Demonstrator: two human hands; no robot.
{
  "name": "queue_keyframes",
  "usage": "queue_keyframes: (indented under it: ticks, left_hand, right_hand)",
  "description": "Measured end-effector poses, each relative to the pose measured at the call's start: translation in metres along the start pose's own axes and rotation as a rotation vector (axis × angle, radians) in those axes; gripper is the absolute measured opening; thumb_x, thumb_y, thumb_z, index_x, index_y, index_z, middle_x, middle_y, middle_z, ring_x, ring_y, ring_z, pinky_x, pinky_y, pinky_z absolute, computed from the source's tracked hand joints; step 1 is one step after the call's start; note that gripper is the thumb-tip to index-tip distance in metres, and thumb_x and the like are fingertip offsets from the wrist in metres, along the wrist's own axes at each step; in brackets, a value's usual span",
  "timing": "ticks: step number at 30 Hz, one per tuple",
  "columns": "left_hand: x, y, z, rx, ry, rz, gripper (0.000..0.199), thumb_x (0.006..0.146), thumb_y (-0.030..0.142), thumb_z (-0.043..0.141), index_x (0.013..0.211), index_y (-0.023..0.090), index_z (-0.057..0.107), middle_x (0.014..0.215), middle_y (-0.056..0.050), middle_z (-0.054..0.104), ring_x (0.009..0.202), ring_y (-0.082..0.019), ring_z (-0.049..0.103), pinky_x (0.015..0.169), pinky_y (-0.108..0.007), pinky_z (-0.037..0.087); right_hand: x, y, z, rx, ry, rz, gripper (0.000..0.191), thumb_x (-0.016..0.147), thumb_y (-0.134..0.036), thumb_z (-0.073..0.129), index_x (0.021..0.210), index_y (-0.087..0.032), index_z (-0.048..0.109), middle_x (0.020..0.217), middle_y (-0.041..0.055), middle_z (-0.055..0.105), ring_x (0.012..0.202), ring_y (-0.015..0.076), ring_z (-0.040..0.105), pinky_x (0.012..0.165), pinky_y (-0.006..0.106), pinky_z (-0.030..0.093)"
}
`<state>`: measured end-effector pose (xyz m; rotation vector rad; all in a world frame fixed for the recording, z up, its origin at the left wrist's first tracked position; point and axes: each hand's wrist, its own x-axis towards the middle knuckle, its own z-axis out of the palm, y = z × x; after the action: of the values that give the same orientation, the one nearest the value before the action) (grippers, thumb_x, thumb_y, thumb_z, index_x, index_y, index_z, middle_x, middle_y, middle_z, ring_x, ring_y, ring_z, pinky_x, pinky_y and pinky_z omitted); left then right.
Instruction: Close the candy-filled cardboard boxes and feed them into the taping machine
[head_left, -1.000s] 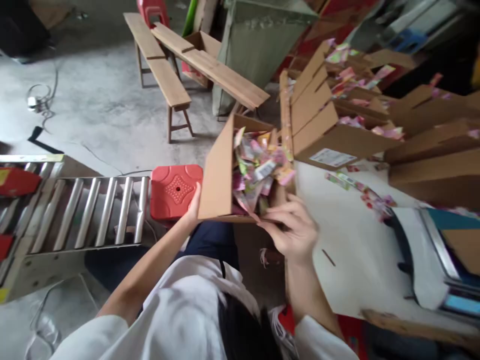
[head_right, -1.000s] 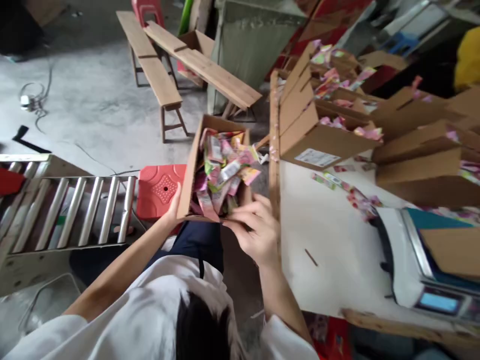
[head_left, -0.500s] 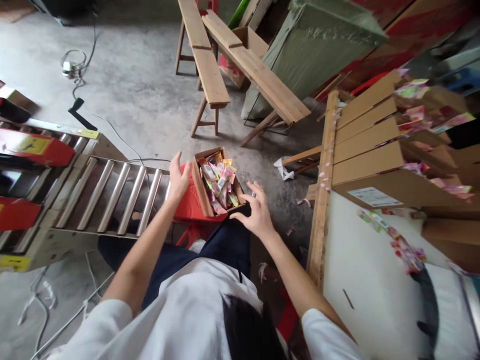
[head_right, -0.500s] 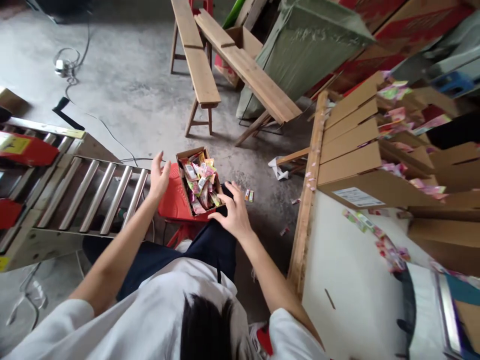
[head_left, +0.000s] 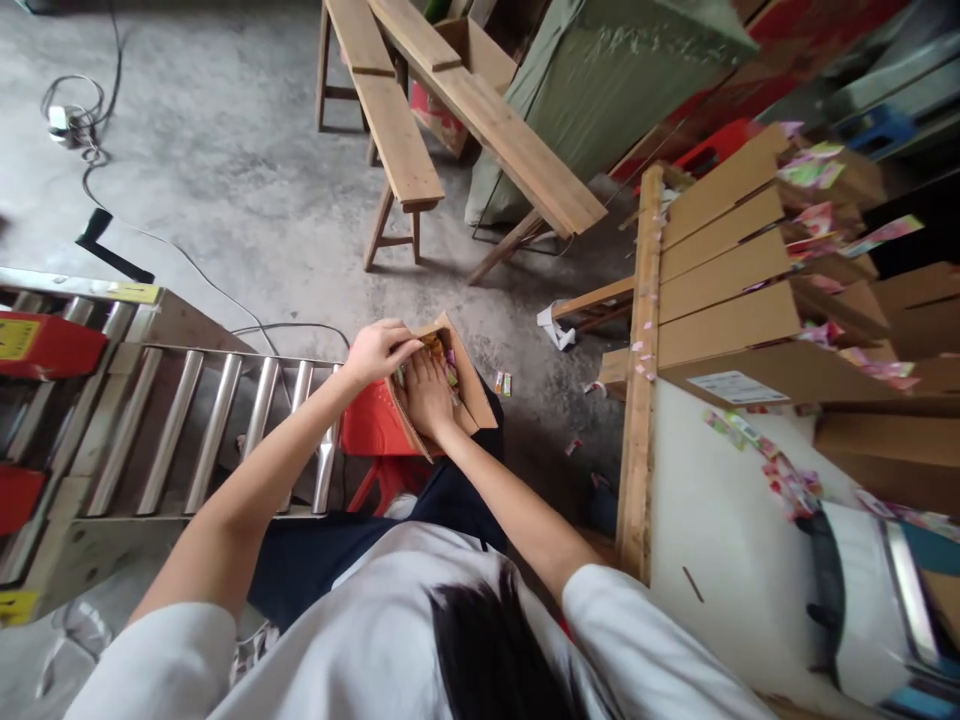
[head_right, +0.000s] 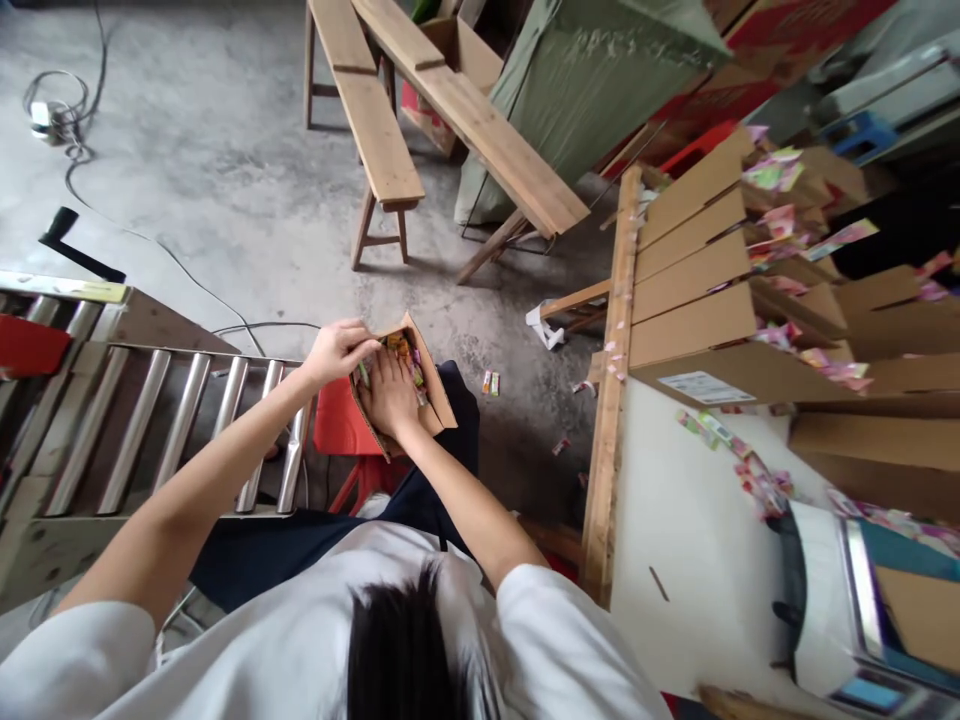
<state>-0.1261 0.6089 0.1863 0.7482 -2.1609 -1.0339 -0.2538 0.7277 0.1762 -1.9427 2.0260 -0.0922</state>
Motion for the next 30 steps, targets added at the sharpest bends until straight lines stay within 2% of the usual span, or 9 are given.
queue_keyframes:
  ticks: [6, 10, 14, 17, 19, 22, 26, 28, 30]
  left_hand:
    - [0.013, 0.001, 0.012, 0.134, -0.137, -0.175, 0.053, 0.096, 0.049, 0.038, 0.059, 0.019, 0.061, 0.069, -0.009, 0.064, 0.073, -0.020, 0.061, 0.079, -0.033, 0.045]
    - [0.024, 0.007, 0.041, 0.238, -0.100, -0.331, 0.048, 0.097, 0.045, 0.039, 0.065, 0.017, 0.062, 0.073, -0.013, 0.065, 0.084, -0.027, 0.063, 0.088, -0.041, 0.045]
    - [0.030, 0.015, 0.064, 0.211, 0.056, -0.361, 0.033, 0.097, 0.034, 0.039, 0.090, 0.014, 0.064, 0.101, -0.018, 0.065, 0.114, -0.037, 0.054, 0.110, -0.057, 0.027]
    - [0.031, 0.018, 0.071, 0.172, 0.124, -0.356, 0.030, 0.097, 0.024, 0.035, 0.106, 0.012, 0.061, 0.115, -0.018, 0.060, 0.127, -0.037, 0.045, 0.118, -0.059, 0.014]
    - [0.034, 0.015, 0.075, 0.161, 0.098, -0.359, 0.031, 0.096, 0.020, 0.035, 0.110, 0.010, 0.061, 0.110, -0.018, 0.061, 0.127, -0.036, 0.046, 0.120, -0.058, 0.009]
    - [0.040, 0.003, 0.076, 0.126, 0.110, -0.392, 0.035, 0.092, 0.019, 0.043, 0.122, 0.010, 0.058, 0.107, -0.016, 0.063, 0.125, -0.035, 0.049, 0.122, -0.059, 0.005]
    - [0.024, -0.014, 0.062, -0.066, 0.419, -0.495, 0.043, 0.097, 0.022, 0.035, 0.139, 0.020, 0.047, 0.118, -0.011, 0.062, 0.123, -0.025, 0.054, 0.119, -0.048, 0.028]
    - [-0.005, -0.010, 0.062, -0.181, 0.674, -0.620, 0.042, 0.101, 0.026, 0.027, 0.139, 0.020, 0.043, 0.129, -0.011, 0.058, 0.125, -0.020, 0.053, 0.115, -0.039, 0.036]
    - [-0.041, 0.006, 0.077, -0.350, 0.765, -0.828, 0.042, 0.102, 0.034, 0.029, 0.138, 0.018, 0.042, 0.138, -0.014, 0.053, 0.131, -0.020, 0.049, 0.115, -0.037, 0.036]
  right_hand:
    - [-0.015, 0.017, -0.014, 0.615, 0.199, -0.094, 0.060, 0.096, -0.037, 0.046, 0.150, -0.013, 0.037, 0.151, 0.0166, 0.046, 0.142, 0.0246, 0.042, 0.119, 0.045, 0.038]
    - [-0.021, 0.003, -0.036, 0.507, 0.444, 0.014, 0.045, 0.098, -0.038, 0.044, 0.137, -0.017, 0.052, 0.137, 0.0159, 0.057, 0.134, 0.0266, 0.050, 0.116, 0.048, 0.040]
    - [-0.026, 0.015, -0.069, 0.325, 0.275, -0.067, 0.063, 0.096, -0.045, 0.049, 0.151, -0.017, 0.035, 0.153, 0.0156, 0.041, 0.147, 0.0300, 0.032, 0.122, 0.052, 0.032]
    - [-0.032, 0.039, -0.088, 0.310, 0.256, 0.032, 0.075, 0.094, -0.052, 0.052, 0.155, -0.018, 0.026, 0.156, 0.0167, 0.036, 0.147, 0.0318, 0.032, 0.120, 0.054, 0.033]
    - [-0.037, 0.044, -0.084, 0.315, 0.202, 0.112, 0.090, 0.086, -0.061, 0.060, 0.155, -0.017, 0.025, 0.156, 0.0207, 0.034, 0.146, 0.0385, 0.031, 0.116, 0.061, 0.035]
    - [-0.049, 0.023, -0.050, 0.237, 0.053, 0.214, 0.115, 0.066, -0.070, 0.075, 0.155, -0.015, 0.027, 0.157, 0.0267, 0.025, 0.144, 0.0541, 0.024, 0.104, 0.077, 0.034]
    - [-0.060, 0.001, -0.008, 0.177, 0.189, 0.251, 0.106, 0.065, -0.059, 0.080, 0.152, -0.019, 0.035, 0.162, 0.0239, 0.013, 0.143, 0.0593, 0.015, 0.098, 0.086, 0.028]
    - [-0.057, 0.016, -0.008, 0.220, 0.237, 0.204, 0.098, 0.067, -0.052, 0.079, 0.151, -0.022, 0.038, 0.162, 0.0217, 0.018, 0.142, 0.0545, 0.022, 0.100, 0.082, 0.030]
    - [-0.052, 0.049, -0.019, 0.289, 0.235, 0.202, 0.096, 0.066, -0.049, 0.078, 0.151, -0.024, 0.040, 0.160, 0.0207, 0.025, 0.142, 0.0490, 0.029, 0.105, 0.077, 0.030]
